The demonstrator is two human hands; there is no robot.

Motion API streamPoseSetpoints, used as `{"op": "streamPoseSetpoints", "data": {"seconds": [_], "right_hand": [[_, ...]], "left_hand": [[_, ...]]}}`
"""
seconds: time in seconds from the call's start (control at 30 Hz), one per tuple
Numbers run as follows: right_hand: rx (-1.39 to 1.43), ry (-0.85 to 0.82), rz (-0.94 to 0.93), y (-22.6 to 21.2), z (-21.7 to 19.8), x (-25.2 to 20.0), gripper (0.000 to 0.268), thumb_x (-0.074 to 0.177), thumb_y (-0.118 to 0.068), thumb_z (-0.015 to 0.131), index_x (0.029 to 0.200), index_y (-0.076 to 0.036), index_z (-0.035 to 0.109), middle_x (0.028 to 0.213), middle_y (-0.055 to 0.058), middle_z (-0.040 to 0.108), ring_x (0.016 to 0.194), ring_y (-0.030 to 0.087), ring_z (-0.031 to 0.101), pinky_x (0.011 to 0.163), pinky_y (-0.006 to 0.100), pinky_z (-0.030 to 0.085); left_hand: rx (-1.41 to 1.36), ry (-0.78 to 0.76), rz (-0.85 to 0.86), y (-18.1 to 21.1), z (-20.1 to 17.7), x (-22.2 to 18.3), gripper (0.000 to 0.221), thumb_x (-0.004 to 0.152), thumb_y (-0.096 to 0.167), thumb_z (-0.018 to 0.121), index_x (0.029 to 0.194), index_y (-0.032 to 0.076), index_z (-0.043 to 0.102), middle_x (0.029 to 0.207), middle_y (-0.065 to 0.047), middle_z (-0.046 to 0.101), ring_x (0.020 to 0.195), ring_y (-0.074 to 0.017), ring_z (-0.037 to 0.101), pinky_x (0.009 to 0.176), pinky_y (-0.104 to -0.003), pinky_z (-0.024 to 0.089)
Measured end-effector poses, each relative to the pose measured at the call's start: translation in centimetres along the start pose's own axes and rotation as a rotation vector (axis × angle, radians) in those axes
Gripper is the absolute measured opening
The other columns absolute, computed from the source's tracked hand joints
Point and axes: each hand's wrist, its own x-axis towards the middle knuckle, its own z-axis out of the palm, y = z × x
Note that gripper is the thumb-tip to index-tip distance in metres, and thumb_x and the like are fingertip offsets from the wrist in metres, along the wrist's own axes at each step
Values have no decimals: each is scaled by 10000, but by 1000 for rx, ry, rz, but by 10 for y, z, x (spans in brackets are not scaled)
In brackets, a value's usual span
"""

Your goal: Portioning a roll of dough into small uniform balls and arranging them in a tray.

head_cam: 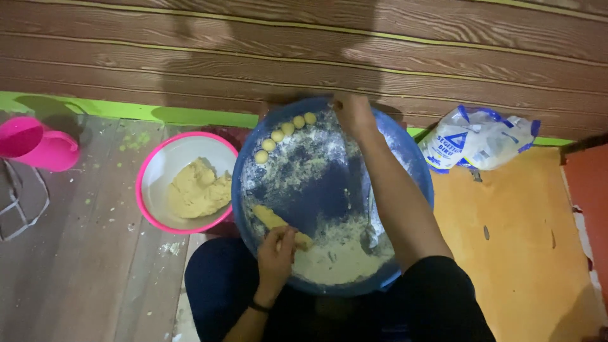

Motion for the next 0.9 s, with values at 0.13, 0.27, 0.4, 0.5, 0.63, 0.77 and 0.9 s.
{"op": "streamPoseSetpoints", "data": {"seconds": [0.13, 0.27, 0.4, 0.5, 0.63, 0.77, 0.9], "right_hand": [[-59, -78, 73, 3, -13, 4, 263, 822, -35, 685, 1080, -34, 735, 985, 168, 755, 775, 354, 694, 711, 463, 544], [-192, -45, -221, 84, -7, 6, 215, 756, -1, 685, 951, -48, 764, 923, 148, 736, 800, 367, 674, 750, 447, 517], [-252, -74, -70, 117, -33, -20, 222, 830, -85, 661, 1010, -98, 790, 938, 174, 757, 765, 405, 677, 715, 489, 531], [-322, -93, 38, 125, -56, -34, 240, 865, -81, 655, 1075, -108, 769, 949, 143, 760, 786, 384, 697, 713, 488, 532], [-275, -124, 79, 126, -66, -55, 251, 839, -68, 650, 1074, -36, 733, 979, 208, 743, 828, 424, 690, 726, 518, 534], [-207, -5, -168, 123, -58, -43, 158, 814, -21, 711, 967, -61, 723, 929, 147, 723, 728, 347, 683, 679, 453, 537], [-293, -8, -86, 86, -39, -26, 246, 860, -86, 650, 1074, -99, 769, 962, 164, 763, 801, 411, 693, 723, 503, 543]], "left_hand": [[28, 0, -27, -6, -1, 3, 210, 961, 177, 642, 1029, 0, 735, 663, -46, 663, 505, -102, 509, 471, -235, 433], [62, -34, 25, -1, -2, 0, 236, 973, 192, 610, 1045, 3, 731, 646, -32, 631, 514, -106, 516, 484, -240, 439], [-5, -26, -16, 3, 1, -3, 229, 969, 174, 616, 1044, -10, 730, 655, -59, 662, 497, -104, 471, 472, -241, 407], [35, 6, -19, 10, 6, -4, 206, 981, 166, 605, 1031, 16, 736, 621, -18, 577, 506, -107, 471, 477, -246, 404], [121, -36, 121, 18, 8, -8, 198, 953, 177, 635, 987, 11, 738, 651, -24, 638, 539, -112, 545, 509, -245, 451], [128, -31, 193, 10, 10, -6, 201, 940, 166, 644, 999, -4, 733, 660, -40, 656, 541, -126, 565, 523, -241, 458], [108, -18, 117, 13, 13, -13, 194, 957, 178, 638, 981, 15, 742, 628, -15, 611, 516, -107, 505, 493, -241, 422]]}}
